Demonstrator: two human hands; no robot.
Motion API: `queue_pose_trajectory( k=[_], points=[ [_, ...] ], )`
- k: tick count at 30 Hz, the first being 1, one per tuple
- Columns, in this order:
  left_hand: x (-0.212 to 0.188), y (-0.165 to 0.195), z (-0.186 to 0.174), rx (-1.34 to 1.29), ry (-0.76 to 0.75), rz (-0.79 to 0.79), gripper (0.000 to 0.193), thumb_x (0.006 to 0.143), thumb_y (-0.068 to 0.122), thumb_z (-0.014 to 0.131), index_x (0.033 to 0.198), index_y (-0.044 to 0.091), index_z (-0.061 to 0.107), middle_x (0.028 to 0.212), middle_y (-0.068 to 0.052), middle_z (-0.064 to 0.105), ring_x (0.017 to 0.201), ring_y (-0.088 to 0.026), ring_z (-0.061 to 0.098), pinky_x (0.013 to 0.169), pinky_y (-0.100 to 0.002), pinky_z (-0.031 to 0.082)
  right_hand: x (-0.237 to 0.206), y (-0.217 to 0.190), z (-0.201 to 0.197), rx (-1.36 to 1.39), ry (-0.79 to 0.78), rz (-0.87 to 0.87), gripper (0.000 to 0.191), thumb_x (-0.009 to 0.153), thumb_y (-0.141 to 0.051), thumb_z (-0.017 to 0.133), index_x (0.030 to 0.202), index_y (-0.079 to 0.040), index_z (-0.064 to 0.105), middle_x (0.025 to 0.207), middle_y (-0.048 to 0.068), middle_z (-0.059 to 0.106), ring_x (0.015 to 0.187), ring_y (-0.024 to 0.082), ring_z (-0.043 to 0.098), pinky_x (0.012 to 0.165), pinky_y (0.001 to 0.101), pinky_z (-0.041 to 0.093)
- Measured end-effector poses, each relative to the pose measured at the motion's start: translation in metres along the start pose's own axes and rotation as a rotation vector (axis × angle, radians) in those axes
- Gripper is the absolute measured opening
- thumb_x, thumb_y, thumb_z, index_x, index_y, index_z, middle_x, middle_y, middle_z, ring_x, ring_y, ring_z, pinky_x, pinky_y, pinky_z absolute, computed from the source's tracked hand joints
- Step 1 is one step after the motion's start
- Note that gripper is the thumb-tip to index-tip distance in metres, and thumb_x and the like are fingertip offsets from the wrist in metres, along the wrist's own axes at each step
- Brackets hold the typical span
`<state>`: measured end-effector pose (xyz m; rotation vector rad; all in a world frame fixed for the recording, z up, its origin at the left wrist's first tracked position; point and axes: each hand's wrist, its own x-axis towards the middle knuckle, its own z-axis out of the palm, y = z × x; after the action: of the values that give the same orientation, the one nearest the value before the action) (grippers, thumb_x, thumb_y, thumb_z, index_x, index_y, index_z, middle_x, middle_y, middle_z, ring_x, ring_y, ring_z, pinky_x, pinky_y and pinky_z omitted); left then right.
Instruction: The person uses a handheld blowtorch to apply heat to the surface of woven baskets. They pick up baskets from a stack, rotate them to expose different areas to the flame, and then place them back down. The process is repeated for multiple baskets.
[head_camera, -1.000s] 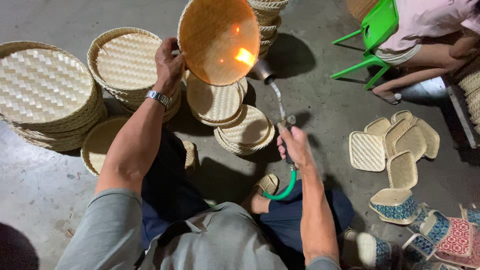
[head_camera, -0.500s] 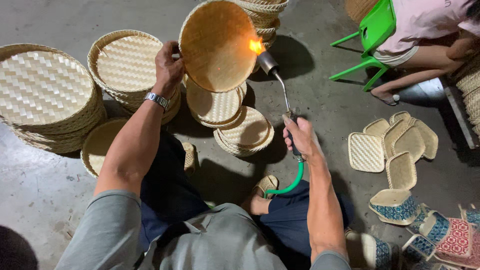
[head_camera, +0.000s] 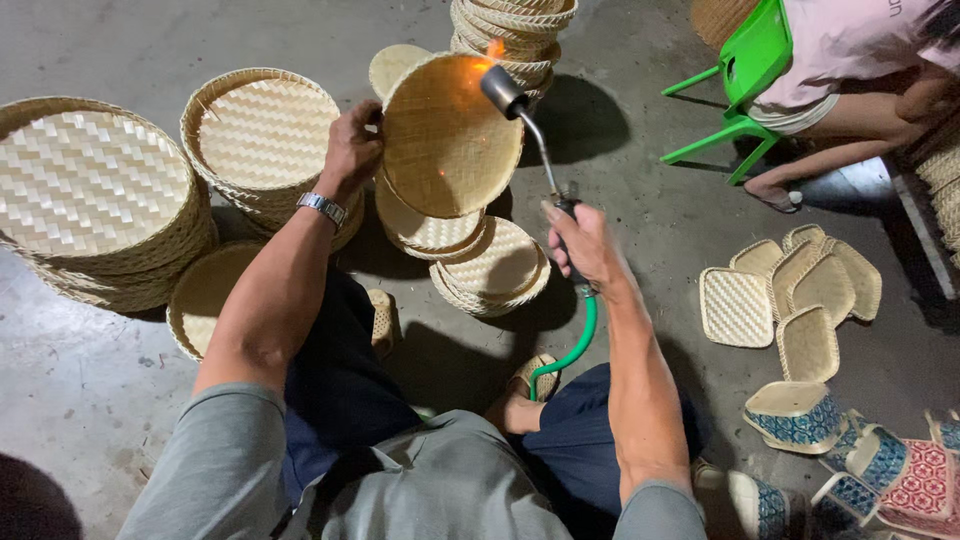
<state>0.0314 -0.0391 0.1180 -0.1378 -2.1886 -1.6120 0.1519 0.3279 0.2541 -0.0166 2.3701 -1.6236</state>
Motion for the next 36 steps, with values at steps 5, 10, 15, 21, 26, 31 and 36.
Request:
queue_pose_trajectory(
  k=[5,10,15,21,26,31,36],
  points=[
    [0.001,-0.015,0.006,0.105,0.011,0.092,0.031,0.091,-0.006,0.067,0.122,0.001,0.067,0.11,-0.015,0.074,0.099,-0.024,0.072,0.083,-0.033,0.057,0.007,0.001,0.019,-0.036,-0.074,-0.051,0.039,0.099,-0.041,0.063,0.084,-0.006,0.057,0.067,-0.001,0.057,0.048,0.006,0.052,0.039,0.0247,0.044],
    [0.002,-0.019,0.004,-0.14,-0.006,0.028,0.044,0.08,-0.01,0.06,0.122,0.0,0.067,0.11,-0.011,0.075,0.099,-0.02,0.071,0.083,-0.03,0.058,0.002,0.006,0.02,0.02,0.025,-0.033,0.041,0.1,-0.042,0.063,0.084,-0.005,0.055,0.066,0.0,0.058,0.048,0.007,0.053,0.039,0.0256,0.045],
    [0.002,0.007,0.005,-0.158,-0.002,-0.169,0.034,0.086,-0.006,0.065,0.119,0.0,0.066,0.103,-0.008,0.073,0.081,-0.017,0.069,0.067,-0.031,0.057,-0.011,0.012,0.03,-0.056,-0.06,-0.051,0.044,0.1,-0.045,0.061,0.084,-0.004,0.058,0.064,0.0,0.057,0.048,0.007,0.053,0.041,0.0244,0.046],
    [-0.002,0.026,-0.001,-0.469,-0.037,-0.334,0.026,0.091,-0.004,0.067,0.116,0.001,0.061,0.101,-0.007,0.07,0.081,-0.016,0.069,0.066,-0.031,0.061,-0.006,0.013,0.034,0.115,0.102,-0.097,0.044,0.098,-0.042,0.067,0.088,-0.001,0.058,0.063,0.001,0.056,0.047,0.008,0.053,0.039,0.0264,0.046],
    [-0.005,0.035,0.0,-0.667,-0.07,-0.446,0.029,0.088,-0.008,0.069,0.112,0.002,0.054,0.097,-0.008,0.063,0.084,-0.018,0.069,0.071,-0.036,0.065,0.007,0.019,0.026,0.198,0.459,-0.197,0.049,0.087,-0.041,0.08,0.108,-0.002,0.059,0.074,0.0,0.061,0.05,0.006,0.054,0.041,0.0247,0.046],
    [-0.023,0.059,0.012,-0.883,-0.186,-0.541,0.029,0.089,-0.011,0.051,0.114,0.004,0.05,0.101,-0.014,0.062,0.086,-0.025,0.072,0.078,-0.04,0.068,0.024,0.027,0.023,0.318,0.529,-0.259,0.05,0.086,-0.04,0.082,0.106,-0.001,0.057,0.072,0.001,0.057,0.05,0.009,0.056,0.042,0.0251,0.048],
    [-0.044,0.073,0.038,-0.966,-0.325,-0.618,0.025,0.09,-0.01,0.054,0.11,0.004,0.048,0.099,-0.014,0.06,0.091,-0.029,0.071,0.078,-0.046,0.063,0.031,0.035,0.019,0.338,0.522,-0.345,0.036,0.089,-0.023,0.08,0.102,-0.004,0.053,0.074,0.0,0.059,0.052,0.008,0.057,0.042,0.0255,0.048]
  ],
)
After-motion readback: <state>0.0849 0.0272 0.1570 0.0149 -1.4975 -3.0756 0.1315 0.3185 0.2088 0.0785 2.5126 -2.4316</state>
